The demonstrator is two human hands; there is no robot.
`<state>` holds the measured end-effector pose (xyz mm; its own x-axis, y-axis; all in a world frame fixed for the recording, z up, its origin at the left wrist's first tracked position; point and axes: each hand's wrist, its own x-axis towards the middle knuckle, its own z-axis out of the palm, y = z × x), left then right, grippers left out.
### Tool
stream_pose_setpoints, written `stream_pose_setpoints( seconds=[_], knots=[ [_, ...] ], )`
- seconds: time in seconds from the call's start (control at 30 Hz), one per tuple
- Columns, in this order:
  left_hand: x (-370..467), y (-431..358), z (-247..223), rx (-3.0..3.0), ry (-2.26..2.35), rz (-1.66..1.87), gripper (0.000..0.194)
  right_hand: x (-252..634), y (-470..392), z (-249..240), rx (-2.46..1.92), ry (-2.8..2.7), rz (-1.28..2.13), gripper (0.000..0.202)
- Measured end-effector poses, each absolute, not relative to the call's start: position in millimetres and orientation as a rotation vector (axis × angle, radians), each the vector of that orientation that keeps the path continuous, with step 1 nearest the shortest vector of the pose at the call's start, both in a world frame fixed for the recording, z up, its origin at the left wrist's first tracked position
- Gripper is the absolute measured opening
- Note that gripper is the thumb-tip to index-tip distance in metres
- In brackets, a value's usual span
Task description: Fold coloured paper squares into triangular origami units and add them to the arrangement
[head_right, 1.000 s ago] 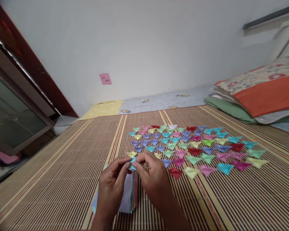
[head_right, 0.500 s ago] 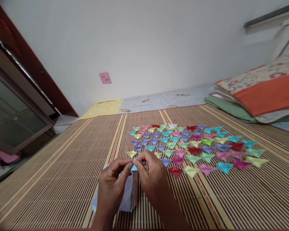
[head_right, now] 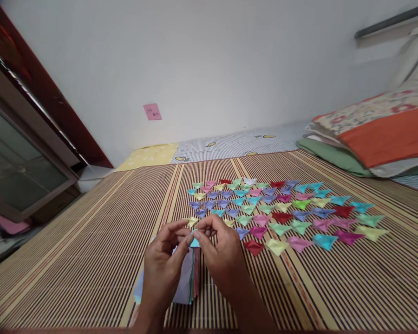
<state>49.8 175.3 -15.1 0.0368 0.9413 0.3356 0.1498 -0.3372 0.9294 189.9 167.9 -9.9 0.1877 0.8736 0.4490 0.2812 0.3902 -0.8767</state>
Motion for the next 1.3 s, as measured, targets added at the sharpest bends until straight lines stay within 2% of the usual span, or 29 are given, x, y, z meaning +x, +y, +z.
stream_pose_setpoints(
  seconds=[0.2,0.4,0.53,0.87,1.3],
  knots=[
    [46,176,-10,1.556,1.081,1.161,0.016,190,167,-11,-1.129,-1.373,0.586,0.007],
    [43,176,-7,1.403,1.119,1.336,0.021,203,168,-10,-1.075,-1.377,0.87,0.023],
    [42,177,-7,1.374,1.138,1.352,0.022,206,167,-8,-1.094,-1.461,0.981,0.011],
    [43,175,-7,1.392,1.075,1.342,0.023,198,166,-9,-1.069,-1.422,0.942,0.022],
    [44,175,-8,1.468,1.067,1.328,0.018,197,169,-14,-1.012,-1.391,0.999,0.021]
  ],
)
